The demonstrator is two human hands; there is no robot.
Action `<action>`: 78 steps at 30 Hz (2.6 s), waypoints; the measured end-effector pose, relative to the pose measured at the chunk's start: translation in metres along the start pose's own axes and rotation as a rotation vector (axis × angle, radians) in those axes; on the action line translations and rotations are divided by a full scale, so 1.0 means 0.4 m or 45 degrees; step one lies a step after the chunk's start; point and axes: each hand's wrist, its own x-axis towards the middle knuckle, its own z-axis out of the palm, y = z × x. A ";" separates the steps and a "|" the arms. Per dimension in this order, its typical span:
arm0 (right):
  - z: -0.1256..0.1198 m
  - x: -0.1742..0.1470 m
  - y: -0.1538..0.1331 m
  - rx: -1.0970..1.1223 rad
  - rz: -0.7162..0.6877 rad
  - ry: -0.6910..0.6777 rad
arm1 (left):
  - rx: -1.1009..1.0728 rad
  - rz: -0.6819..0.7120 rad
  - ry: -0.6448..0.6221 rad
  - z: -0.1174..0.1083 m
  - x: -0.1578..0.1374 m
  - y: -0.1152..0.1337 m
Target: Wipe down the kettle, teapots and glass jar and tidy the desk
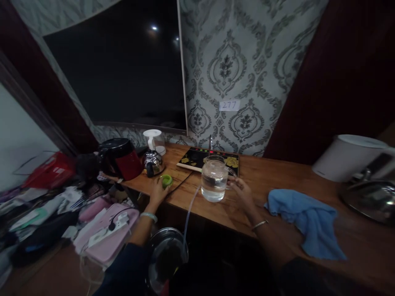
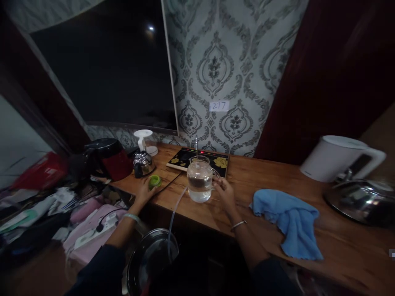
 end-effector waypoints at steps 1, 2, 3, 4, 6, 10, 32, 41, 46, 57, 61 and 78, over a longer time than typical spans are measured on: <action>0.006 0.005 -0.008 -0.005 -0.010 -0.008 | -0.001 -0.001 -0.001 0.008 0.006 -0.003; 0.010 0.008 -0.014 -0.015 -0.019 -0.010 | -0.003 0.002 -0.001 0.015 0.012 -0.007; 0.013 0.011 -0.019 -0.026 -0.026 -0.004 | -0.005 0.004 0.001 0.023 0.018 -0.011; 0.015 0.012 -0.022 -0.037 -0.031 0.000 | -0.004 0.003 0.008 0.029 0.022 -0.015; 0.016 0.013 -0.027 -0.059 -0.039 0.003 | 0.007 -0.005 0.028 0.043 0.029 -0.022; 0.015 0.009 -0.038 -0.087 -0.054 0.002 | 0.054 -0.023 0.040 0.060 0.034 -0.024; 0.012 -0.011 -0.067 -0.137 -0.098 -0.017 | 0.085 -0.025 0.014 0.057 0.025 -0.009; -0.003 -0.034 -0.086 -0.173 -0.072 -0.008 | 0.005 0.003 0.092 0.065 0.026 -0.014; -0.031 -0.050 -0.096 -0.214 -0.045 0.029 | -0.066 -0.002 0.115 0.065 0.032 -0.014; -0.114 -0.068 -0.106 -0.267 -0.026 0.035 | 0.131 0.172 0.385 -0.046 -0.021 0.171; -0.137 -0.069 -0.112 -0.272 -0.030 0.022 | 0.113 0.170 0.395 -0.054 -0.016 0.217; -0.179 -0.106 -0.071 -0.186 0.028 -0.020 | -1.370 0.404 -0.582 0.094 -0.070 0.514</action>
